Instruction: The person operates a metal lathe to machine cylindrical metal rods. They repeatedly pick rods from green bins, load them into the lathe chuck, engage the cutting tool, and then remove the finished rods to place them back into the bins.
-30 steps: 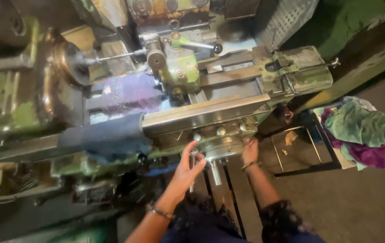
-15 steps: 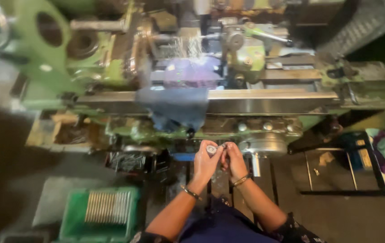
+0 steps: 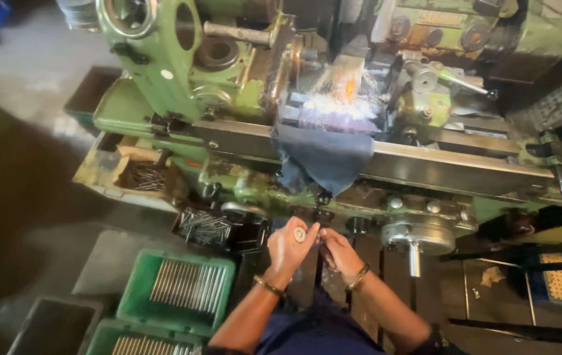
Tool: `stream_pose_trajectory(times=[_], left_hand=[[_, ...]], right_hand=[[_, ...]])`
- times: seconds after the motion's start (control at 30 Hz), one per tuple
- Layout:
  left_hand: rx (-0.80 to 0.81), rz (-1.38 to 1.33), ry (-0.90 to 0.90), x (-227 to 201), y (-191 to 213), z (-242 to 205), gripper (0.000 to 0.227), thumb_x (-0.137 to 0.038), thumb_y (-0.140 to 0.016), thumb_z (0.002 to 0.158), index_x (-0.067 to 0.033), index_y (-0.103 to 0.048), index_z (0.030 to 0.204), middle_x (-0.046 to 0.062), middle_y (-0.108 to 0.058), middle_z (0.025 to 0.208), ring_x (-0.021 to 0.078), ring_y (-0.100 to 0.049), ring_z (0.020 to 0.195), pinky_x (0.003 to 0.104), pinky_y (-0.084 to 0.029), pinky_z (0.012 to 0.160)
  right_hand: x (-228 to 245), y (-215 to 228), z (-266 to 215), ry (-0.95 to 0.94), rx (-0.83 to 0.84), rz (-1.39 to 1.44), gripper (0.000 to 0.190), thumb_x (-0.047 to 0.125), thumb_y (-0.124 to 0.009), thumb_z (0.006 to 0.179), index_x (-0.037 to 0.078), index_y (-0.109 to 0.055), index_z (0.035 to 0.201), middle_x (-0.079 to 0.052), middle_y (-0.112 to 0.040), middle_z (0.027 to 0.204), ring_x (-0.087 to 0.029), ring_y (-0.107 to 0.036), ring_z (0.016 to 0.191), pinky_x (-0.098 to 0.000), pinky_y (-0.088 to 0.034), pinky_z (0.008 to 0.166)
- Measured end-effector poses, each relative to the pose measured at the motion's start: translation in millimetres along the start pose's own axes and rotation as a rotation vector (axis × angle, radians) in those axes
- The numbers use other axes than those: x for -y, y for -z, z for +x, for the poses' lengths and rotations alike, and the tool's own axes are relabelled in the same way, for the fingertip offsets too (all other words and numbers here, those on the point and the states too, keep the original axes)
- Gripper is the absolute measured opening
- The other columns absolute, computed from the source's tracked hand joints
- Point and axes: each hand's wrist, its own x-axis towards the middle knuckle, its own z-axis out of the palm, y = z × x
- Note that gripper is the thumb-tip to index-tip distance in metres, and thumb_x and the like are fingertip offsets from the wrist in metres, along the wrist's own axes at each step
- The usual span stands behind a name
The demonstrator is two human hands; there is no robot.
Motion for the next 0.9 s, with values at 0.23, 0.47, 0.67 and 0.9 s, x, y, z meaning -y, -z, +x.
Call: stream_pose_trajectory(times=[0.23, 0.47, 0.67, 0.9], left_hand=[[-0.152, -0.276, 0.3, 54.9, 0.7, -17.1, 0.031, -0.03, -0.083, 0.084, -0.0084, -0.063, 0.074, 0.004, -0.066, 0.059, 0.0123, -0.063, 0.053, 0.032, -0.049, 0.051], [-0.152, -0.477, 0.724, 92.8, 22.4, -11.9, 0.035, -0.036, -0.081, 0.087, -0.005, -0.066, 0.081, 0.012, -0.063, 0.074, 0.0163, -0.056, 0.067, 0.035, -0.047, 0.059], [0.014, -0.423, 0.52, 110.9, 70.2, -24.8, 0.042, -0.046, -0.079, 0.086, -0.0084, -0.066, 0.101, 0.003, -0.069, 0.082, 0.0153, -0.067, 0.074, 0.031, -0.051, 0.066], [0.18, -0.577, 0.546, 177.9, 70.8, -93.6, 0.039, -0.045, -0.064, 0.1, -0.0077, -0.066, 0.112, 0.012, -0.068, 0.089, 0.0227, -0.065, 0.078, 0.04, -0.051, 0.069]], right_hand=[[-16.7, -53.2, 15.1, 0.06, -0.129, -0.068, 0.027, 0.031, -0.054, 0.107, 0.008, -0.065, 0.1, 0.004, -0.044, 0.057, -0.006, -0.035, 0.038, -0.0245, -0.025, 0.035], [-59.5, -90.4, 49.1, 0.786, -0.075, -0.588, 0.019, 0.026, -0.06, 0.116, 0.007, -0.062, 0.118, -0.005, -0.066, 0.093, -0.012, -0.059, 0.083, -0.0264, -0.05, 0.072], [-107.3, -102.5, 53.8, 0.171, -0.161, -0.066, 0.019, 0.024, -0.063, 0.103, 0.009, -0.072, 0.111, 0.001, -0.061, 0.073, -0.007, -0.054, 0.062, -0.0221, -0.043, 0.056], [-104.3, -117.9, 50.7, 0.251, -0.283, 0.067, 0.012, 0.021, -0.066, 0.104, 0.012, -0.066, 0.112, 0.004, -0.062, 0.08, -0.006, -0.049, 0.061, -0.0206, -0.035, 0.048]])
